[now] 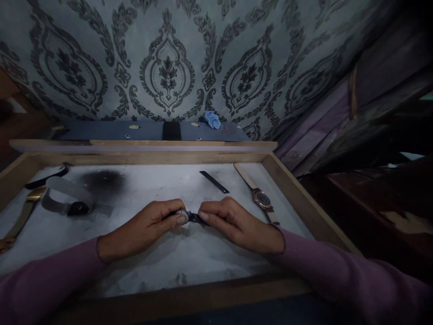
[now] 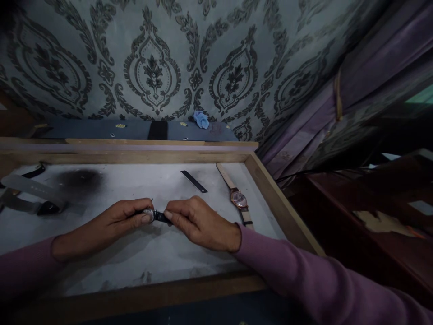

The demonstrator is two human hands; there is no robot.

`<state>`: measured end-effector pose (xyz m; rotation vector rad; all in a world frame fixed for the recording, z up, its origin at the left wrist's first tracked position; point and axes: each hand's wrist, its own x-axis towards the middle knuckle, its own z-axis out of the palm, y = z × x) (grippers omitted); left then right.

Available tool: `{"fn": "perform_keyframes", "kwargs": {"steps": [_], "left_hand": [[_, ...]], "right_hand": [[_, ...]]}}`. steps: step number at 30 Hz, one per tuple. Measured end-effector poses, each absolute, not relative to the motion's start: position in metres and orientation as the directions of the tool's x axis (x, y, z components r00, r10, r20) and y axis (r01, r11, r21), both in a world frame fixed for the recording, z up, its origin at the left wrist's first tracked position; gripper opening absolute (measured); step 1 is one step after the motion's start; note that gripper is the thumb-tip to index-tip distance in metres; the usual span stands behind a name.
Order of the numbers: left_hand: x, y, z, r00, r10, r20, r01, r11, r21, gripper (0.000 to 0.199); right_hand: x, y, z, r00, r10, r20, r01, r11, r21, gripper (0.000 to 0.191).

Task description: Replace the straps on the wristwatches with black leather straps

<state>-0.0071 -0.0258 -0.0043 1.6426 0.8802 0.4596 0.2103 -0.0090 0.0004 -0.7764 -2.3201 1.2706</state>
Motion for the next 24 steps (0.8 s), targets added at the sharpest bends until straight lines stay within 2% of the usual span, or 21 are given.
{"fn": "perform_keyframes", "kwargs": {"steps": [4, 9, 17, 24], "left_hand": [[-0.0061, -0.0277, -0.0071, 0.626, 0.764, -0.157, 0.318, -0.066, 0.946, 0.026], [-0.0059, -0.0288, -0.0091, 0.606, 0.778, -0.165, 0.337, -0.063, 0.939, 0.027], [-0.0055, -0.0268, -0.0095, 0.608, 0.774, -0.177, 0.247, 0.028, 0.969, 0.026], [-0.0070, -0.0271, -0.0112, 0.605, 0.778, -0.169, 0.225, 0.037, 0.974, 0.027]], "right_hand": [[0.2111, -0.0075, 0.0008, -0.797, 0.604, -0.030, 0.298, 0.349, -0.889, 0.036], [0.2124, -0.0077, 0.0011, -0.817, 0.573, -0.064, 0.296, 0.322, -0.899, 0.034], [0.2114, -0.0111, -0.0001, -0.779, 0.622, 0.075, 0.306, 0.482, -0.821, 0.032], [0.2090, -0.0143, 0.0007, -0.742, 0.667, 0.068, 0.271, 0.392, -0.879, 0.033]]}}
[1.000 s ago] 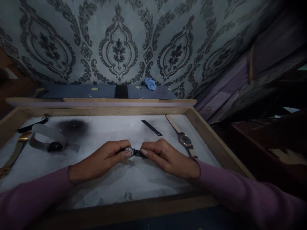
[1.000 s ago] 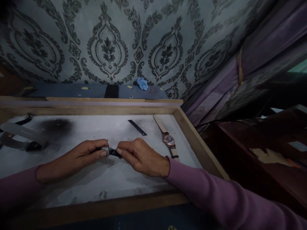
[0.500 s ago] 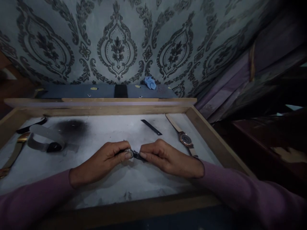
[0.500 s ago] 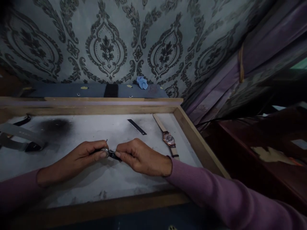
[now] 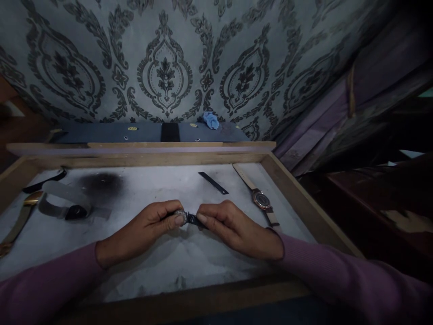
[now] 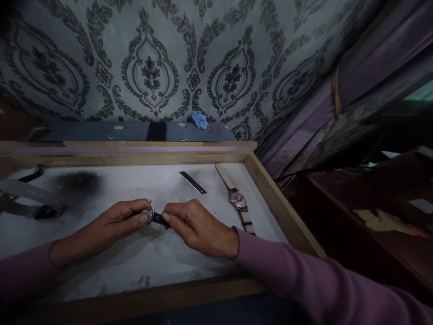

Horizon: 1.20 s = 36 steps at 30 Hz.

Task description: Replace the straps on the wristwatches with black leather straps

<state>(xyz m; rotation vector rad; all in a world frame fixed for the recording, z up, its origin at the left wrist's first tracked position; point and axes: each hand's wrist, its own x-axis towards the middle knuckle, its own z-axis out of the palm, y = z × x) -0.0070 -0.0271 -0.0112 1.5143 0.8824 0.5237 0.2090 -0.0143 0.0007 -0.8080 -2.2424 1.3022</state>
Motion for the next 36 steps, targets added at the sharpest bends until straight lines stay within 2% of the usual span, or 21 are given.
{"fn": "perform_keyframes", "kwargs": {"steps": [8, 16, 22, 36], "left_hand": [[-0.0073, -0.0264, -0.0096, 0.603, 0.780, -0.168, 0.263, 0.005, 0.965, 0.028], [-0.0065, -0.0266, -0.0061, 0.598, 0.782, -0.177, 0.253, 0.025, 0.967, 0.027], [-0.0065, -0.0266, -0.0068, 0.613, 0.775, -0.155, 0.221, 0.020, 0.975, 0.027], [-0.0068, -0.0263, -0.0032, 0.650, 0.743, -0.160, 0.258, -0.018, 0.966, 0.024]], "right_hand": [[0.2082, -0.0118, -0.0006, -0.747, 0.665, -0.002, 0.241, 0.267, -0.933, 0.038], [0.2088, -0.0146, 0.0004, -0.715, 0.696, 0.065, 0.274, 0.365, -0.890, 0.033], [0.2096, -0.0126, 0.0014, -0.750, 0.657, 0.084, 0.241, 0.390, -0.889, 0.033], [0.2116, -0.0085, -0.0009, -0.787, 0.617, -0.001, 0.247, 0.313, -0.917, 0.035]]}}
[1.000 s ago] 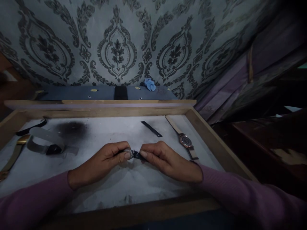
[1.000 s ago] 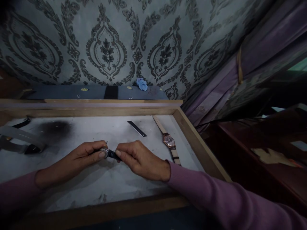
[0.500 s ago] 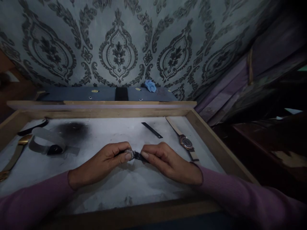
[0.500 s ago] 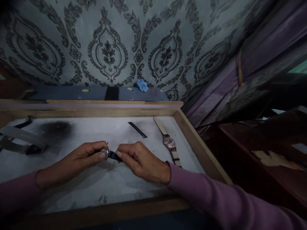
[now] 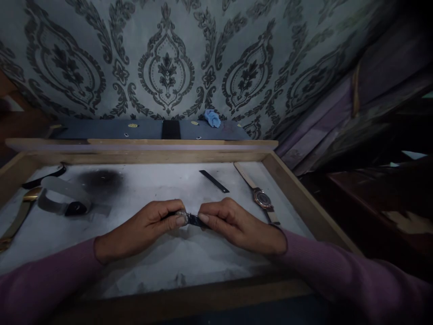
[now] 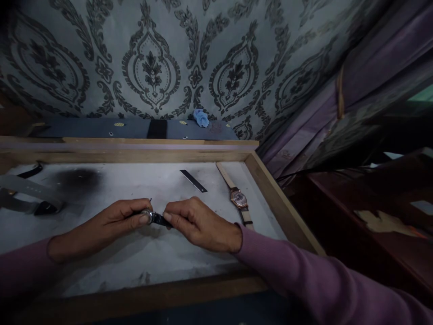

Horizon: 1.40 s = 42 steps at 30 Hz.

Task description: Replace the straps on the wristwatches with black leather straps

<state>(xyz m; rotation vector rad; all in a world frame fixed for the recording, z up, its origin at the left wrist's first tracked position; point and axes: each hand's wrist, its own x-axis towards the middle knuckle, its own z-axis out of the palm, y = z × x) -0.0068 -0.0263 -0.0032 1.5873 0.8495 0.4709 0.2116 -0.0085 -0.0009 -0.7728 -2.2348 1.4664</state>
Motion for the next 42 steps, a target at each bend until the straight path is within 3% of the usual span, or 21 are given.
{"fn": "perform_keyframes", "kwargs": {"steps": [15, 29, 42], "left_hand": [[-0.0060, -0.0237, -0.0014, 0.649, 0.748, -0.139, 0.199, 0.010, 0.980, 0.024], [-0.0062, -0.0250, -0.0011, 0.658, 0.741, -0.133, 0.221, -0.022, 0.975, 0.023], [-0.0070, -0.0243, -0.0012, 0.663, 0.739, -0.117, 0.208, -0.031, 0.978, 0.022]], "right_hand": [[0.2088, -0.0127, 0.0028, -0.743, 0.662, 0.096, 0.241, 0.398, -0.885, 0.032], [0.2106, -0.0104, -0.0004, -0.779, 0.625, 0.043, 0.226, 0.346, -0.911, 0.034], [0.2109, -0.0117, 0.0019, -0.766, 0.635, 0.106, 0.215, 0.408, -0.887, 0.031]]}}
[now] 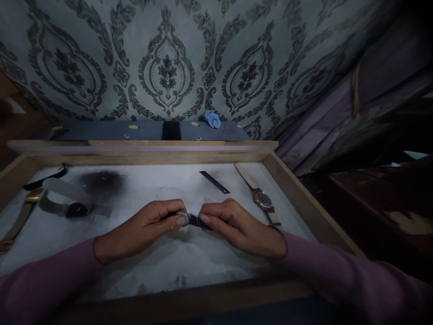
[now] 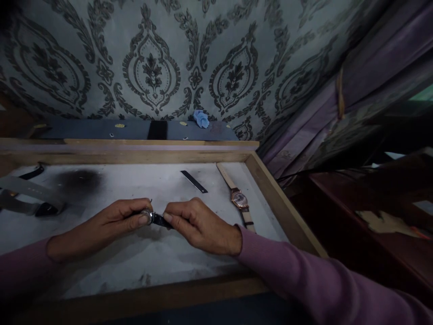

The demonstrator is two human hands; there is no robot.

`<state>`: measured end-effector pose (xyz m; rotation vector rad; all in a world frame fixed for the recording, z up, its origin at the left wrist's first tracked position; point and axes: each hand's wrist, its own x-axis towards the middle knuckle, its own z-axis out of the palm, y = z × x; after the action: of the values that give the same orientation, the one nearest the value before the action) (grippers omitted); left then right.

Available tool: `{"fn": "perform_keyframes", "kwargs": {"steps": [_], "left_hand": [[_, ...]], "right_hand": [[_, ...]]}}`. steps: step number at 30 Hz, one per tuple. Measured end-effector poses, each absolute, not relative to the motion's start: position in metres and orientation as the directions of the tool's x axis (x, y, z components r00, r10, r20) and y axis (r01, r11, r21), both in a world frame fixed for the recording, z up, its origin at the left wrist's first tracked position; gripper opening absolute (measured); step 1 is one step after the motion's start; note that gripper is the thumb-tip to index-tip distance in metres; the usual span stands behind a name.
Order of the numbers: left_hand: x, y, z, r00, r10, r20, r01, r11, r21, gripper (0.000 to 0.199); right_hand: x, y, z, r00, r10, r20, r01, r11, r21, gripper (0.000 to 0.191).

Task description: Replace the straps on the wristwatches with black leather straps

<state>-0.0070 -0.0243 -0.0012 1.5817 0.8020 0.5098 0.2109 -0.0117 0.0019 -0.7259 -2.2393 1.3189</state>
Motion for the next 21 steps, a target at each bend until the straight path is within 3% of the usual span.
{"fn": "perform_keyframes", "kwargs": {"steps": [21], "left_hand": [[-0.0084, -0.0231, -0.0008, 0.681, 0.718, -0.146, 0.256, -0.047, 0.966, 0.024]], "right_hand": [[0.2120, -0.0098, -0.0004, -0.794, 0.591, 0.142, 0.220, 0.497, -0.839, 0.032]]}}
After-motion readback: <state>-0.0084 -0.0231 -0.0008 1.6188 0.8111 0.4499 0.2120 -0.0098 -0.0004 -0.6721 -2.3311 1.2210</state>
